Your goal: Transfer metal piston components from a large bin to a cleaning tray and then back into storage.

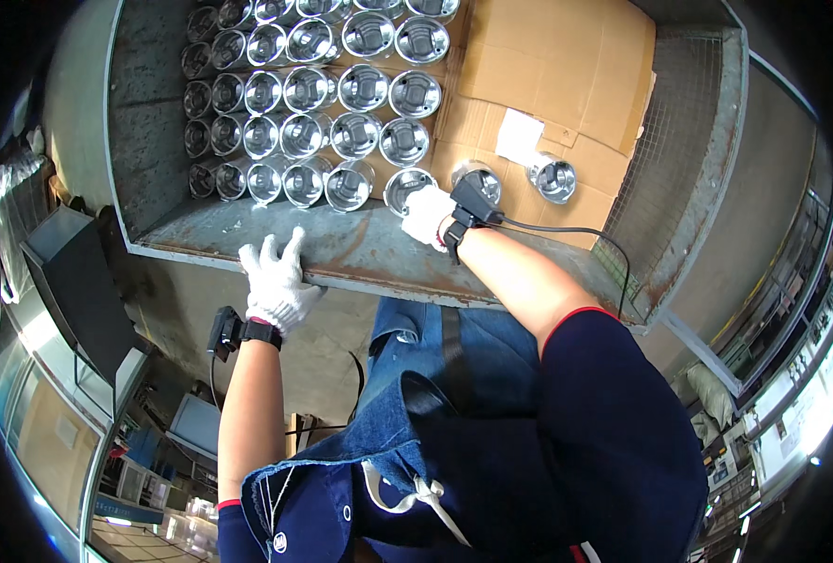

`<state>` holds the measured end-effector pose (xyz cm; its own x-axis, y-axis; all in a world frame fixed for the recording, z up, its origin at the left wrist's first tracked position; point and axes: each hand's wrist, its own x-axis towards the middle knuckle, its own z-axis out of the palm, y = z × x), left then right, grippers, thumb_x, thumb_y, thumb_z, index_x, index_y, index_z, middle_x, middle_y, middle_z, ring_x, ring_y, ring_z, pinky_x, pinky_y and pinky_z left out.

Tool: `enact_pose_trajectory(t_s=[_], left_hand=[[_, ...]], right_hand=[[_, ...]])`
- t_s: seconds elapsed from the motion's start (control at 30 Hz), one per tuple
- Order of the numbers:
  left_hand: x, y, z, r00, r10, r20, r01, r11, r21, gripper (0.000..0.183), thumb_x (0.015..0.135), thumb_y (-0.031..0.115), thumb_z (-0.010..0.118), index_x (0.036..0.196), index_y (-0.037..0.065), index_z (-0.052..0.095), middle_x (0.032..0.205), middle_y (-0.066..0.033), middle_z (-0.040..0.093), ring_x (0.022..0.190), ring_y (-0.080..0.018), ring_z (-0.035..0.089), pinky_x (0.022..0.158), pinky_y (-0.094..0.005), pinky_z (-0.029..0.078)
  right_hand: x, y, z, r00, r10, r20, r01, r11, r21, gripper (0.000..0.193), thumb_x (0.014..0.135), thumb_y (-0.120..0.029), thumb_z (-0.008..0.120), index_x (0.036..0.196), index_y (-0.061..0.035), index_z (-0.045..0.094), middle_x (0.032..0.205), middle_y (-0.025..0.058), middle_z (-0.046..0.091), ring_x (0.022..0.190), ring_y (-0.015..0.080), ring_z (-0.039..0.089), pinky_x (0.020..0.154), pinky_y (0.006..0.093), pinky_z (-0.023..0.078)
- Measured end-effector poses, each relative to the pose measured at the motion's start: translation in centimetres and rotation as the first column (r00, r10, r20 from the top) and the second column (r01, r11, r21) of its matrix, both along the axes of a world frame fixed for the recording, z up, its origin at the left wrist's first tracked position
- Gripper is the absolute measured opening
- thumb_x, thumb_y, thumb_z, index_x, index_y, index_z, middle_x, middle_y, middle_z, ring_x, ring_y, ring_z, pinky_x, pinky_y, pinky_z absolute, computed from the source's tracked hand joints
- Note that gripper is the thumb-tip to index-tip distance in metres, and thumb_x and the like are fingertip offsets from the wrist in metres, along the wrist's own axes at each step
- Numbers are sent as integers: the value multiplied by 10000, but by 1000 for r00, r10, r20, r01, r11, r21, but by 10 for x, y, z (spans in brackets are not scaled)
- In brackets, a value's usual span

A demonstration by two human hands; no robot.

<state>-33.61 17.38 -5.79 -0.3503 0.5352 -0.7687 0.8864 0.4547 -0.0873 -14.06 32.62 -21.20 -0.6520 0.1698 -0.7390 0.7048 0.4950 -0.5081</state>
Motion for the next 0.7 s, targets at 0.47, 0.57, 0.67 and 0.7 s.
enact_pose_trajectory(t_s=[0.47,0.57,0.67,0.7], left_hand=[[-1,-4,1,999,48,24,-49,998,35,920,694,390,792,1490,176,384,1393,-295,459,1360,-486,294,1154,-589,149],[-2,-12,-1,999,39,9,-40,996,81,898,688,371,795,1476,183,408,1381,-284,463,1327,-499,306,1145,-590,179],[0,-2,-2,999,32,32,-35,992,120,879,679,352,796,1461,186,430,1368,-276,468,1286,-510,321,1131,-587,218],[0,-3,-1,999,37,28,-40,993,115,879,679,352,796,1461,186,430,1368,-276,468,1286,-510,321,1131,-587,218]], right_hand=[[-13,25,-20,975,-136,-177,166,972,166,194,865,-188,592,865,-51,729,868,159,716,792,343,699,701,424,554],[-28,56,8,956,-104,-274,189,935,302,254,974,-200,481,1021,-65,692,809,207,676,778,382,674,687,439,536],[-28,69,-37,933,-345,-99,359,909,212,500,1032,-375,356,970,-6,688,900,268,670,843,431,657,787,486,506],[-38,75,-24,889,-455,47,448,887,112,546,1021,-403,335,977,7,693,943,271,680,889,442,655,810,499,501]])
